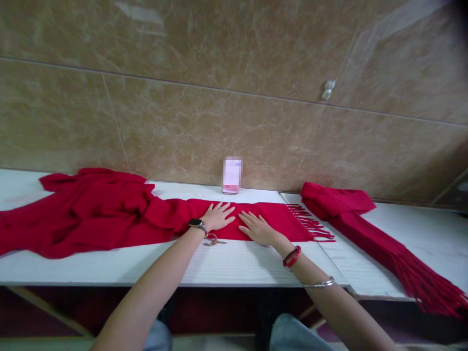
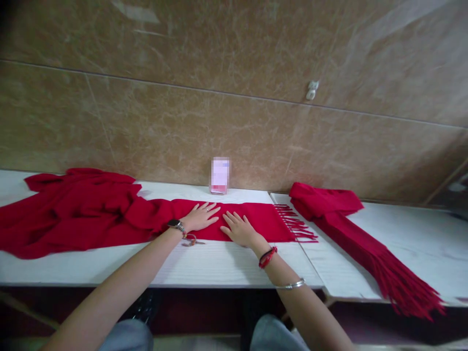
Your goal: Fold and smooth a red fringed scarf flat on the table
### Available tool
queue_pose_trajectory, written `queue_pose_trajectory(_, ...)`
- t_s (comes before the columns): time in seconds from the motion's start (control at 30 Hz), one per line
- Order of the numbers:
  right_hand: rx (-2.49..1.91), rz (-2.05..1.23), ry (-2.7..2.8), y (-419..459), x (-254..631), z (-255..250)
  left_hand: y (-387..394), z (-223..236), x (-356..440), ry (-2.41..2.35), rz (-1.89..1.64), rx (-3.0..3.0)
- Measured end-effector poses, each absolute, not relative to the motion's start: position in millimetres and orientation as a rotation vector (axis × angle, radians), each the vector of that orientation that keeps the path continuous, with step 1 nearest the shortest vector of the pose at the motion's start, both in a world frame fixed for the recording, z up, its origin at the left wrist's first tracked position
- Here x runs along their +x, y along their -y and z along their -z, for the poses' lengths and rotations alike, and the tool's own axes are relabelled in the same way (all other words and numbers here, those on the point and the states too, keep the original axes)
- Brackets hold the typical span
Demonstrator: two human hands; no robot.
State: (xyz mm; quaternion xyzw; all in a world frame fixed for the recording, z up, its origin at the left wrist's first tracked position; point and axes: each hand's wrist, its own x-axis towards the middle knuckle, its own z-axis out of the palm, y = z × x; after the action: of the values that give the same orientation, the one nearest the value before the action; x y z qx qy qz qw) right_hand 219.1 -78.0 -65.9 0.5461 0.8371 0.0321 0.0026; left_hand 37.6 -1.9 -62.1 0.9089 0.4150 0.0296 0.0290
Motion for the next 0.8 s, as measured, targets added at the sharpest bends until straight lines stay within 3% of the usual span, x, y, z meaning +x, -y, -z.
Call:
queue_pose_trajectory(0.17,1.605,-0.272,-2.626,81,239,67,2,64,31,-1.215,-0.153,2.847)
queue_pose_trajectory(0.6,1.847,-0.142,-2.42,65,294,71,6,59,24,-1.244,-0.134,2.826)
queue_pose_trajectory(0.8,1.896,-0.289,-2.364,71,338,79,3,64,22,-1.246,-0.154,2.855)
